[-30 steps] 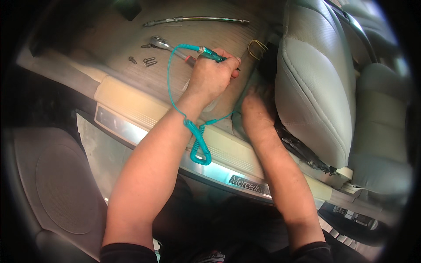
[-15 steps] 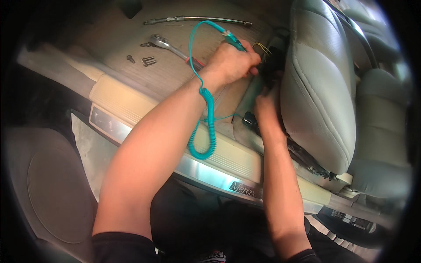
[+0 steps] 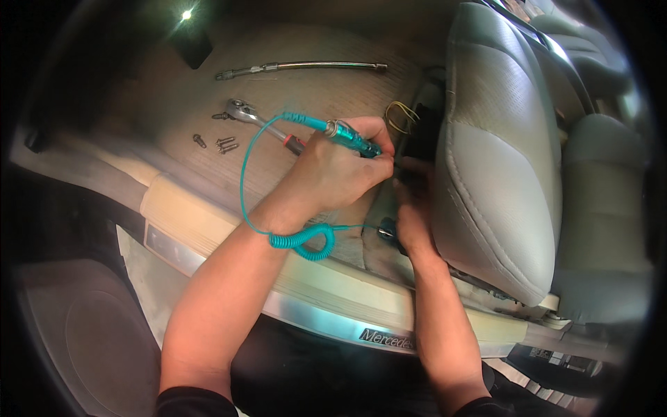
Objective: The person uses a green test light to probe the electrical contacts of a car door lock actuator. They repeatedly test the component while holding it in their hands, then place it on the floor and continue testing the wiring harness near the driver's seat.
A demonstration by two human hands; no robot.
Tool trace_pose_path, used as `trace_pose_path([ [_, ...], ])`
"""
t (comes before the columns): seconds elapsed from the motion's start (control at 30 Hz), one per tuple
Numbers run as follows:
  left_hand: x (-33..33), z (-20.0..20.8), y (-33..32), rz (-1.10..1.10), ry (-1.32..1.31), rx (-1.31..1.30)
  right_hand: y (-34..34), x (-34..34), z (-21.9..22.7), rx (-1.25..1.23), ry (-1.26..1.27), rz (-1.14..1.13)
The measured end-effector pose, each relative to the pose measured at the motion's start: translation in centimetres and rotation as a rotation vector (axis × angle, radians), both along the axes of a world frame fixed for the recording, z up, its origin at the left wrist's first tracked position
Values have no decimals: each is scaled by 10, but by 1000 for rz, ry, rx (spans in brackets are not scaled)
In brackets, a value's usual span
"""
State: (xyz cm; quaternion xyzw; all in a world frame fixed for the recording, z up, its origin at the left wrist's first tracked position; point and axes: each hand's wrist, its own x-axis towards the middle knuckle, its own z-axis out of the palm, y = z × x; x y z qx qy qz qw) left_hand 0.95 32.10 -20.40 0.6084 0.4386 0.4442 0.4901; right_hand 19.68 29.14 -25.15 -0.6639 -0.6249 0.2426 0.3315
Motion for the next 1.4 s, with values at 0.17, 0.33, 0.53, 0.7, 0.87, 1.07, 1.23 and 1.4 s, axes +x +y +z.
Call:
trace_pose_path([
  [0.17, 8, 3, -7, 20, 44, 23, 4, 6, -8, 69, -120, 103],
  [0.33, 18, -11, -10, 19, 56, 95, 6, 5, -5, -2, -61, 75],
  [0.53, 26, -15, -29, 199, 77, 249, 0, -4, 3, -14, -33, 30],
  [0.7, 50, -28, -74, 550, -104, 172, 2, 0, -14, 24, 15, 11],
  [0.87, 49, -9, -92, 481, -181, 59, 2, 5, -4, 5, 194, 99],
  [1.07, 59, -12, -82, 479, -84, 118, 2, 6, -14, 129, 88, 131],
  [1.23, 61, -7, -82, 450, -183, -27, -2, 1, 2, 31, 137, 101],
  [1.4, 60, -13, -78, 450, -144, 1, -5, -1, 15, -67, 193, 106],
])
